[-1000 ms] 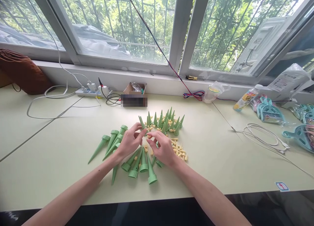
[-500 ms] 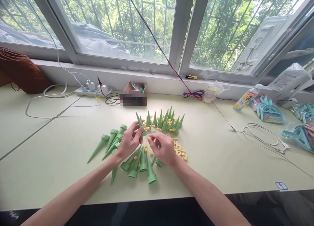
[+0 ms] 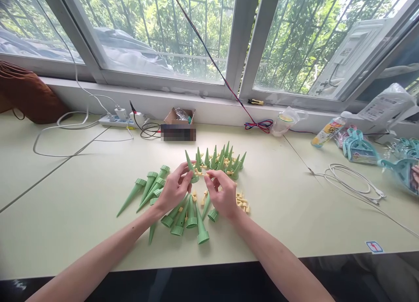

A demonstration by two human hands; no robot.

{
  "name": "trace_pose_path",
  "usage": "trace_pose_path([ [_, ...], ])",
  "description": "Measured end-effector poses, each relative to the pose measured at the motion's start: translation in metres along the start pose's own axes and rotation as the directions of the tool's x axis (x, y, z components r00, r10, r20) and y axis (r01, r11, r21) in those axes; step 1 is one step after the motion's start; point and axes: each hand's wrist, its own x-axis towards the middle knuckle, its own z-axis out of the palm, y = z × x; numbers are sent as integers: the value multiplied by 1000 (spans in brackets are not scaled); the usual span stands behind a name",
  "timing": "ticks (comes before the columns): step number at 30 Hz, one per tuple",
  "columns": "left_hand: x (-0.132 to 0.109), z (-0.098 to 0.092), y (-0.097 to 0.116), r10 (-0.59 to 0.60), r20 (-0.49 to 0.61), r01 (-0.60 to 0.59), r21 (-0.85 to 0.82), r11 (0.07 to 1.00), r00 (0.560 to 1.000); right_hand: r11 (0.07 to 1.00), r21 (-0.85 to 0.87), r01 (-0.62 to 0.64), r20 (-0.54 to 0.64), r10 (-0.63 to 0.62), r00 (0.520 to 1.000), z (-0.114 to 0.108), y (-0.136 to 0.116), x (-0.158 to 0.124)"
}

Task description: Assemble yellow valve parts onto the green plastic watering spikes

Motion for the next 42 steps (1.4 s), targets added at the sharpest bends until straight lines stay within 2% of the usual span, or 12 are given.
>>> trace_pose_path([
  [4,-1,0,0,41,9,-41,66,997,999,1000,22,-8,24,8,1000,0,0,-1],
  [11,-1,0,-3,108,45,-113,122,986,993,995,81,-53,151,40,988,1,0,1],
  [34,-2,-2,-11,191,65,-202,293,934,979,995,49,-81,198,70,978,0,-2,3],
  [42,-3,-2,-14,197,104,-219,292,931,975,998,19,-68,226,62,972,-1,2,4],
])
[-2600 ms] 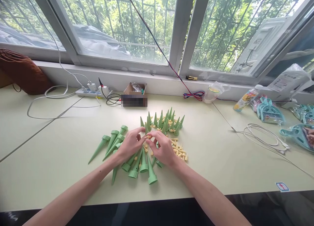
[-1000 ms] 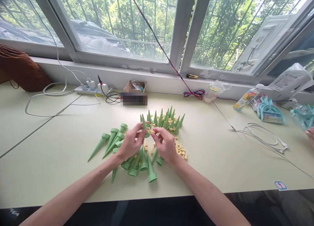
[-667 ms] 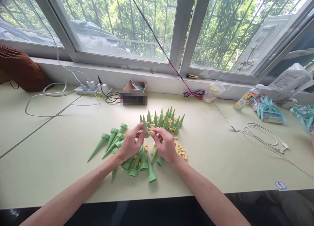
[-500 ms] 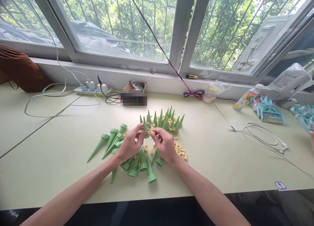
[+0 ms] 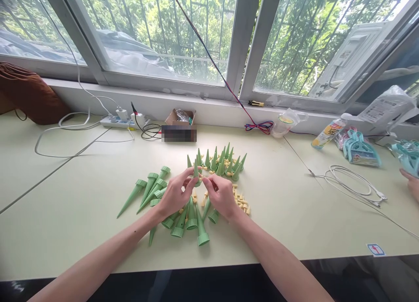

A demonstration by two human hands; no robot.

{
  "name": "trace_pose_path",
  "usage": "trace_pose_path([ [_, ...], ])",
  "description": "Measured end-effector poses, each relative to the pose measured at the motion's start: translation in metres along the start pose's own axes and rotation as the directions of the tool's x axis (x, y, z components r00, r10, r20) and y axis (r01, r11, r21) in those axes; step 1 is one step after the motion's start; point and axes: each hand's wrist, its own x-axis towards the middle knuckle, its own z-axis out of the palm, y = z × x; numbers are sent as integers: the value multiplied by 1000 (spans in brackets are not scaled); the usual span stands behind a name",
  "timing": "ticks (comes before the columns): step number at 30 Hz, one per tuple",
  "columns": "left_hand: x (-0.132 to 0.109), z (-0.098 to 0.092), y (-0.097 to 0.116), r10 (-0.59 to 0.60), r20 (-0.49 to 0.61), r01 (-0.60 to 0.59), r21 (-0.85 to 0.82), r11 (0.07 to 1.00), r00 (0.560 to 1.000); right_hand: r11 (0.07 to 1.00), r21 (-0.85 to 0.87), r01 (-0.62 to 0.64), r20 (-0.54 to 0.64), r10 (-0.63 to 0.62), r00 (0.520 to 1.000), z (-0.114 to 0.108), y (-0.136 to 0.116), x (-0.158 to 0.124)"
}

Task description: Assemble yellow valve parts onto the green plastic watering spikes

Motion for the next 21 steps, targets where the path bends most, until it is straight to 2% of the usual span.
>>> trace_pose_path([
  [5,0,0,2,-11,-12,11,-13,1000,1000,1000,11,-21,-4,21,1000,0,-4,0],
  [12,0,0,4,-34,-7,34,-18,999,999,999,19,29,-16,-29,999,1,-5,-2],
  [21,-1,2,1,-14,-12,14,-11,1000,1000,999,44,-23,10,23,1000,1,-1,-1],
])
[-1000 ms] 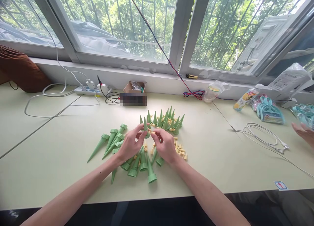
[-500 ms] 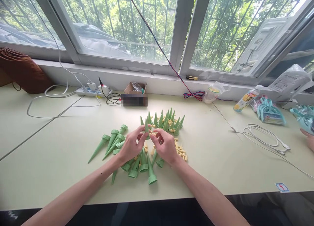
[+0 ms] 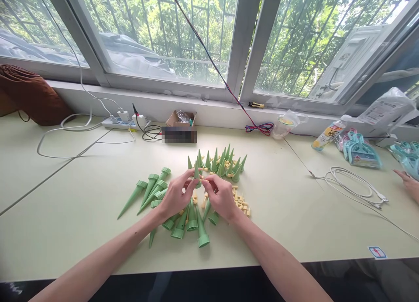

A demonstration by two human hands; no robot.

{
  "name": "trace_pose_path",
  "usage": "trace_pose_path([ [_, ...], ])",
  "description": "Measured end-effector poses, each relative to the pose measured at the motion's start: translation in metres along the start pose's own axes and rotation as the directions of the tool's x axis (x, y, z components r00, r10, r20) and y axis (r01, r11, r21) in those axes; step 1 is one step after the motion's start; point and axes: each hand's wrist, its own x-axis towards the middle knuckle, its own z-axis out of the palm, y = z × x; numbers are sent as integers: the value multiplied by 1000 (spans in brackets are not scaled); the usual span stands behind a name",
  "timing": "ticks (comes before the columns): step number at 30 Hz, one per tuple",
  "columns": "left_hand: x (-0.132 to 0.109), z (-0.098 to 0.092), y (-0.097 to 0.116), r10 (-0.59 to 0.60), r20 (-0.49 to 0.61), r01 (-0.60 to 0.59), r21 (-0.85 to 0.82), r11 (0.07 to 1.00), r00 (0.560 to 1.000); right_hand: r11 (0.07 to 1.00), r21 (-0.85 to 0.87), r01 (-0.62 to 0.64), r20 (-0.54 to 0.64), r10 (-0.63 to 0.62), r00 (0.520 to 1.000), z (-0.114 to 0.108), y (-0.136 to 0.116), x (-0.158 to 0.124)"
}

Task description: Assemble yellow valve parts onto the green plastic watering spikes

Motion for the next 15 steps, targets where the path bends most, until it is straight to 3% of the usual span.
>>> trace_pose_path([
  [15,0,0,0,-19,-49,19,-1,1000,999,998,-56,42,-38,-44,998,0,-5,0],
])
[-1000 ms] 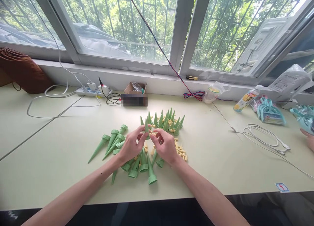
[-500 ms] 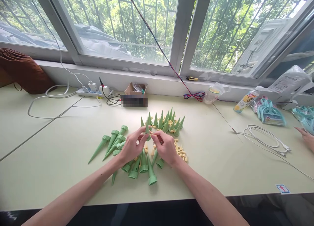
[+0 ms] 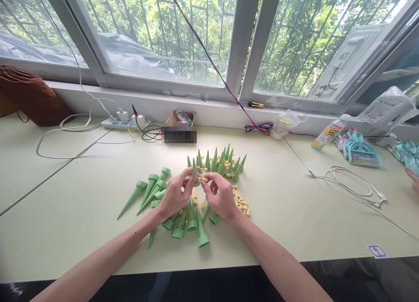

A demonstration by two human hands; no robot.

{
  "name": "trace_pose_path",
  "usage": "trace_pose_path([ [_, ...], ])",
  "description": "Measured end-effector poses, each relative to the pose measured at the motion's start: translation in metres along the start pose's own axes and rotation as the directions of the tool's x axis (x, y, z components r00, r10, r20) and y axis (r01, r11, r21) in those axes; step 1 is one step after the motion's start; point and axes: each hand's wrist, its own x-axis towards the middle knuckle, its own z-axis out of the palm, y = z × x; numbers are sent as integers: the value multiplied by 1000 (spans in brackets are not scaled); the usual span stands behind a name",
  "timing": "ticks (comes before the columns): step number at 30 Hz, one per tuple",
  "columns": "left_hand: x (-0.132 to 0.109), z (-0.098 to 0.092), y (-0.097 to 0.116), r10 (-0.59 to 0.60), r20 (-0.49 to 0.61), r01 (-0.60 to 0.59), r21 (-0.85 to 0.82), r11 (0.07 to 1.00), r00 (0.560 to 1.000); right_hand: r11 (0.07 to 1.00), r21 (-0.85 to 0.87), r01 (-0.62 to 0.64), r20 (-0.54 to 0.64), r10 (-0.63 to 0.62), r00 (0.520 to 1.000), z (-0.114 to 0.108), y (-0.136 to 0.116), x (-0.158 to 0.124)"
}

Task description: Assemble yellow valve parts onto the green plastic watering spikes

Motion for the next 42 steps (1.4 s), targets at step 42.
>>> trace_pose_path([
  [42,0,1,-4,29,4,-30,48,998,1000,996,62,-57,58,53,997,-3,4,2],
])
